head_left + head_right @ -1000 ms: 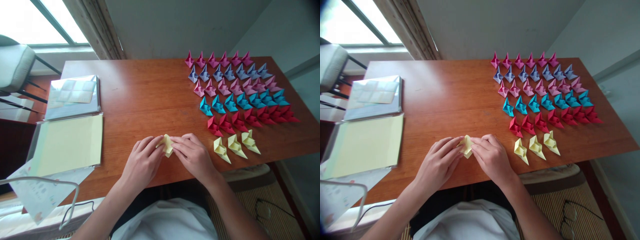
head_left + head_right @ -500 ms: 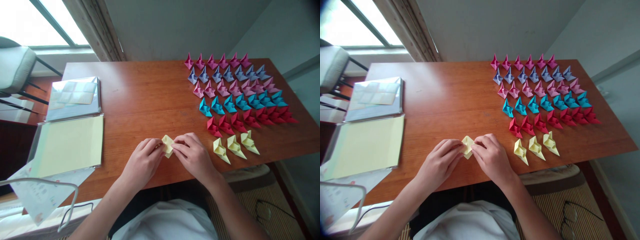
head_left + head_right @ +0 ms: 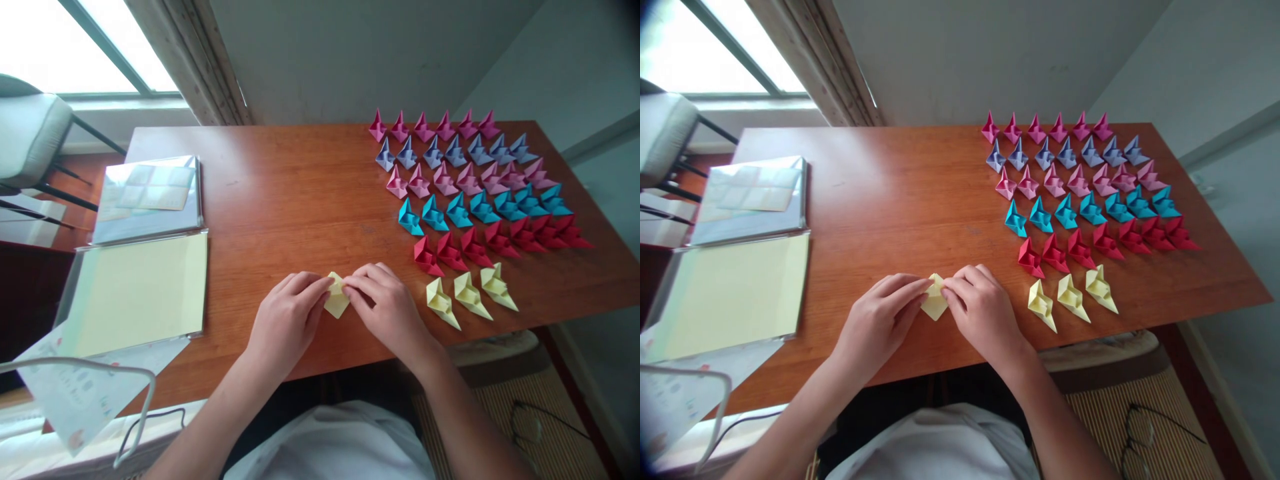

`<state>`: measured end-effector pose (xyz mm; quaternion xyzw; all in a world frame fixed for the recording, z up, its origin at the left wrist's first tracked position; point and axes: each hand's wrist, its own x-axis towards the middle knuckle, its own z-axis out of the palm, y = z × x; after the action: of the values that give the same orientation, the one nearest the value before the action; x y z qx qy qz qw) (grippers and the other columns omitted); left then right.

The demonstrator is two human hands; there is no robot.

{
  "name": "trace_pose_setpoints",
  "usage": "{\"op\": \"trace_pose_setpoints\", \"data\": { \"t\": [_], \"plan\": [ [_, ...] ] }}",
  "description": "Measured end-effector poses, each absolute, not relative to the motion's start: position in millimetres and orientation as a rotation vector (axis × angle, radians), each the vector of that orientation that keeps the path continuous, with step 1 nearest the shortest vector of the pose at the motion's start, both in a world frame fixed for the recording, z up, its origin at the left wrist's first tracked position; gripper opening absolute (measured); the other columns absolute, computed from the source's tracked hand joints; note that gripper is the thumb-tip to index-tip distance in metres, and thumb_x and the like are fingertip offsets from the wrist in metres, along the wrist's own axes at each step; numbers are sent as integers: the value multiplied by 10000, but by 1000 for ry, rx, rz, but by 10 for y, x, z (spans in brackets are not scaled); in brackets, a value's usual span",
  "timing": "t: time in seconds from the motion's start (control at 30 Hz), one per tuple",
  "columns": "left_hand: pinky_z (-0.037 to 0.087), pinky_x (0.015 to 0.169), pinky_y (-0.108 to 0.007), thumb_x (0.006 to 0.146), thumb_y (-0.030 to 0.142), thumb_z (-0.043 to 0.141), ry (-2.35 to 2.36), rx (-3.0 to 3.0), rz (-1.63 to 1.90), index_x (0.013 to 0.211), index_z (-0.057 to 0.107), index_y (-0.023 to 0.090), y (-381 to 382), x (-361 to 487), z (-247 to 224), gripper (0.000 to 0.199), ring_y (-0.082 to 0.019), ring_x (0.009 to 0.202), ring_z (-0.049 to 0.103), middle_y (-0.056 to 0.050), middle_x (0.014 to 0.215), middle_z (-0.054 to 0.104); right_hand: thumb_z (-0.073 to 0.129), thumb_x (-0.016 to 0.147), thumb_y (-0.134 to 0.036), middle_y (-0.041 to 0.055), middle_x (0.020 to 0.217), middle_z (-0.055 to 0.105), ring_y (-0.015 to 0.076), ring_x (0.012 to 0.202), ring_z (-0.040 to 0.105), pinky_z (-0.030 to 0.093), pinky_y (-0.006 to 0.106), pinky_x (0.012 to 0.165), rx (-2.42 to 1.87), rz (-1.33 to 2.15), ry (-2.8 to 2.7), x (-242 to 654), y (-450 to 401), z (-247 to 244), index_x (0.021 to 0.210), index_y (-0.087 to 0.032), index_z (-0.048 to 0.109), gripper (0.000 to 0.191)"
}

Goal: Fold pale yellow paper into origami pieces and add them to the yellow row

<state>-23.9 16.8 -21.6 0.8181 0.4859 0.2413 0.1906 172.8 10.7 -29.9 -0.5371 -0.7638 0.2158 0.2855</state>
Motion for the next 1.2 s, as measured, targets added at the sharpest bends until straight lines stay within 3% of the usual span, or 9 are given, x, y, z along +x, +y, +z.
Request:
{"op": "trace_pose_setpoints", "data": {
  "t": [0.07, 0.57, 0.83, 1.03, 1.2],
  "plan": [
    [546, 763, -319, 987, 204, 553, 1404, 2317, 699, 1197, 674, 211, 141, -239, -227, 242, -199, 881, 677, -53, 1043, 744, 594, 975, -181, 47, 870, 672, 211, 858, 587, 526, 365, 797, -1430, 590, -2038, 1735, 109, -296, 974, -227, 723, 137],
    [563, 803, -363, 975, 209, 581, 1441, 2354, 764, 1128, 694, 190, 111, -254, -260, 191, -217, 884, 655, -52, 1004, 774, 652, 932, -147, 39, 866, 680, 208, 855, 598, 521, 366, 807, -1461, 658, -1983, 1717, 122, -266, 952, -227, 737, 118],
    [559, 804, -360, 971, 189, 581, 1418, 2381, 759, 1133, 688, 183, 100, -268, -248, 195, -220, 889, 650, -47, 1007, 774, 684, 937, -198, 21, 859, 705, 195, 835, 586, 507, 342, 762, -1415, 776, -1990, 1717, 158, -225, 1055, -254, 759, 150],
    [552, 808, -339, 960, 178, 594, 1419, 2357, 777, 1137, 687, 179, 96, -283, -256, 199, -211, 892, 649, -47, 1001, 769, 705, 926, -238, 6, 823, 706, 189, 816, 577, 474, 353, 776, -1451, 734, -2079, 1659, 176, -225, 889, -255, 769, 77],
    [540, 844, -323, 960, 156, 580, 1397, 2300, 761, 1164, 670, 180, 91, -298, -251, 224, -201, 942, 645, -49, 1055, 754, 691, 935, -240, 4, 816, 704, 185, 809, 571, 451, 346, 779, -1498, 708, -2077, 1626, 169, -244, 883, -254, 766, 92]
  ]
}}
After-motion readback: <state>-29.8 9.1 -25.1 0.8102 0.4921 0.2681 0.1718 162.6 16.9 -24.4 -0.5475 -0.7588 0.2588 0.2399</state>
